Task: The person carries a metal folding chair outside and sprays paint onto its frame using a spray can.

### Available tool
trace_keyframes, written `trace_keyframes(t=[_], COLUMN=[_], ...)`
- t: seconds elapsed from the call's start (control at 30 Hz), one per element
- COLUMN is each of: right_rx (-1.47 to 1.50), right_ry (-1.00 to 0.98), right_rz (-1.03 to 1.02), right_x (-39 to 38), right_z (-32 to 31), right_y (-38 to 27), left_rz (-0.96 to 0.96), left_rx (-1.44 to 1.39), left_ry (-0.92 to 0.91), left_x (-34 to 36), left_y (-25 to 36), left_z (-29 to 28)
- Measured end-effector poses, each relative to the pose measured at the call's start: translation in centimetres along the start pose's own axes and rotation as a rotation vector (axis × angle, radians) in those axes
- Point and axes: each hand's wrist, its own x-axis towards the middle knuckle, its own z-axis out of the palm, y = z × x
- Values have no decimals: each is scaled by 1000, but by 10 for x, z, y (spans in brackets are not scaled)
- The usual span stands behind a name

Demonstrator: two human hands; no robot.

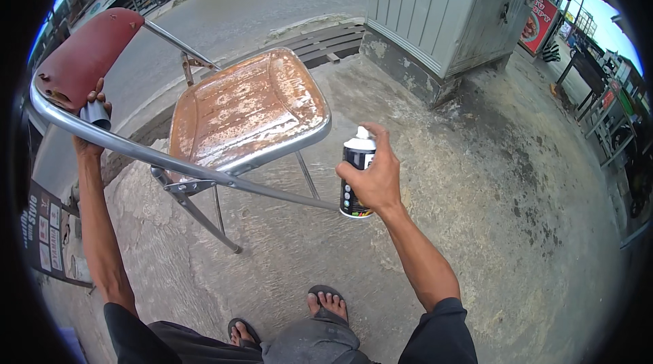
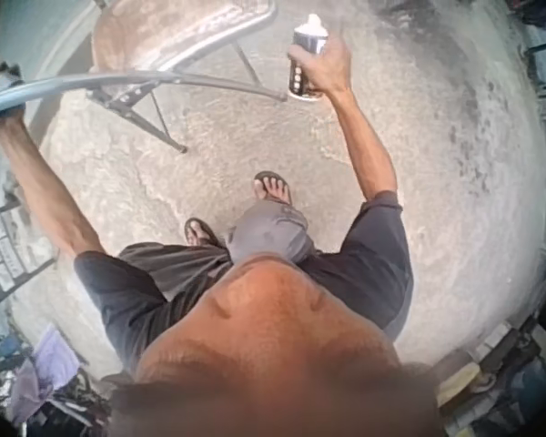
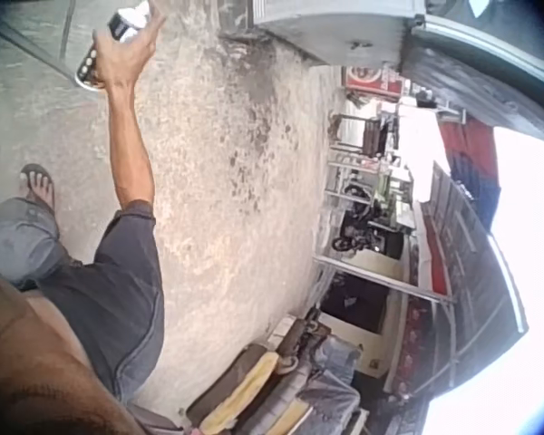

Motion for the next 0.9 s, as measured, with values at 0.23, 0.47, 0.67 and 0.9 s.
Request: trace_keyframes(t=[0.23,0.47,0.67,0.9], right_rx=[-17,77,-23,125], right_ry=[-142,-471,48,-359], right_rz=[-176,-336,-58,-498], right_x=[-59,-116,-73,-135], right_z=[13,40,10,60], right_y=[-37,-61,-30,-65], left_rz=[-62,105,161,61], left_rx=[163,888,890,961], left_ry=[29,938,1009,1039], left_x=[-31,-163,-294,-301], left_y=[62,125,122,62], left_z=[-58,-29,79,134])
